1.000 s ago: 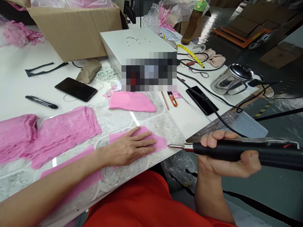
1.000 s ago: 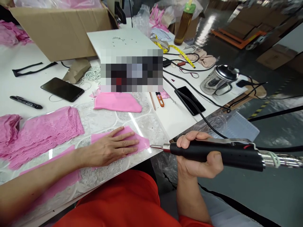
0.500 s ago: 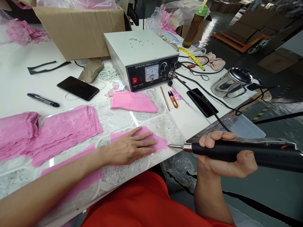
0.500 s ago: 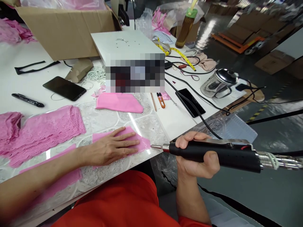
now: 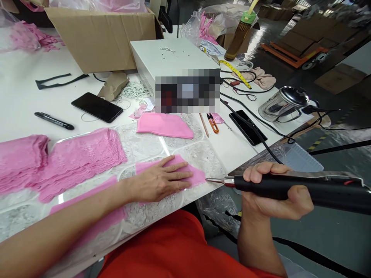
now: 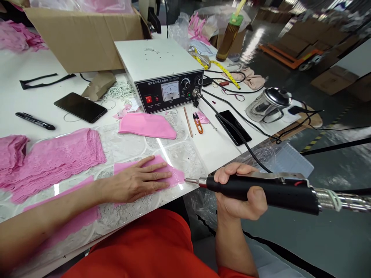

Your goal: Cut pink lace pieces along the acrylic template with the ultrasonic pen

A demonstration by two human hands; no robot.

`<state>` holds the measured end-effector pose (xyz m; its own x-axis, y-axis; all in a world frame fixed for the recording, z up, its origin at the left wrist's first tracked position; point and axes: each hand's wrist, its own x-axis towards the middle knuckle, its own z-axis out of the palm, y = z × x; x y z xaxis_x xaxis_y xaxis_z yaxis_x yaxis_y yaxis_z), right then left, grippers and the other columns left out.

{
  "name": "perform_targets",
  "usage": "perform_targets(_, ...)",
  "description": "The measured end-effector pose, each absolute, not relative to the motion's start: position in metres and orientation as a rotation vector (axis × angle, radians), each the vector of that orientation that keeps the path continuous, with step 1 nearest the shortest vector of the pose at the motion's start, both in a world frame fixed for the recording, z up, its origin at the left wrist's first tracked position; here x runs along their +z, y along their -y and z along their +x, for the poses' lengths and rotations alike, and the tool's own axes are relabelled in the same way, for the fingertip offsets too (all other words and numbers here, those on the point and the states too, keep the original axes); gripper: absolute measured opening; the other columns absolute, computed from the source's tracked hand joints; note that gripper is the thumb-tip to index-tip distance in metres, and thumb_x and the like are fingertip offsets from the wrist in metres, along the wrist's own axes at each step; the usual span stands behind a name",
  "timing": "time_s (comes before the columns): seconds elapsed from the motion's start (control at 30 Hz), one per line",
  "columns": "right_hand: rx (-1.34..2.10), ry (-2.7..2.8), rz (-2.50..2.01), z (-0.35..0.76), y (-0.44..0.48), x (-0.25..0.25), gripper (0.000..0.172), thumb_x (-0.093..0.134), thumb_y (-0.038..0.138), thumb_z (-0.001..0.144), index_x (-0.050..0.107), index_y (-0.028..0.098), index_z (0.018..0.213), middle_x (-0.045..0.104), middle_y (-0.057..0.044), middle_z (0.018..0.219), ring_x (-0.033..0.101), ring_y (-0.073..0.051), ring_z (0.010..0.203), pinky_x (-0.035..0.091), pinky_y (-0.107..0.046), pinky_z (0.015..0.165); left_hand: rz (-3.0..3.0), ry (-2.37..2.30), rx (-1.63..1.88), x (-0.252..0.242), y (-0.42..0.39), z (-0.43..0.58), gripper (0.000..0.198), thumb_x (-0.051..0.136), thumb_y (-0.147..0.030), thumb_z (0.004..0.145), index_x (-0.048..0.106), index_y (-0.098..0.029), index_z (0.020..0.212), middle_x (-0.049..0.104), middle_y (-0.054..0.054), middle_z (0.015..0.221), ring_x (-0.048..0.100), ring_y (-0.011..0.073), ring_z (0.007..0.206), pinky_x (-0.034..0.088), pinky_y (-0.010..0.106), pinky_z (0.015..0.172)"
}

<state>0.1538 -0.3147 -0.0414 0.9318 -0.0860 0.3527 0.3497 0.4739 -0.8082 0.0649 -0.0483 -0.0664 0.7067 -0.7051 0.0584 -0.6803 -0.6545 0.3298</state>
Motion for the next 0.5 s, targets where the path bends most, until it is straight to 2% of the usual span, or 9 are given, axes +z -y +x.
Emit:
perform_targets(0.33, -0.263, 0.365, -1.062, 0.1561, 0.3156, -0.0410, 0.020, 0.061, 0.038, 0.068, 0.065, 0.018, 0.072, 0.061, 0.000, 0.063, 0.049, -0.011, 0.042, 0.042, -0.027, 0.037, 2.535, 1.058, -0.141, -0.0614, 0.0491, 0.0653, 0.039, 0.036, -0.028, 0.105, 0.050, -0.026, 0.142, 0.040, 0.001, 0.155, 0.027, 0.0230, 0.149, -0.003, 0.048, 0.125)
perform_targets(0.5, -0.251, 0.329, -1.107, 0.1584, 0.3152, -0.0381, 0.020, 0.059, 0.038, 0.063, 0.065, 0.019, 0.068, 0.061, 0.000, 0.059, 0.048, -0.012, 0.041, 0.040, -0.027, 0.036, 2.517, 1.022, -0.109, -0.0569, 0.0441, 0.0587, 0.040, 0.038, -0.030, 0.105, 0.050, -0.022, 0.142, 0.042, 0.004, 0.154, 0.026, 0.0237, 0.150, -0.003, 0.048, 0.125)
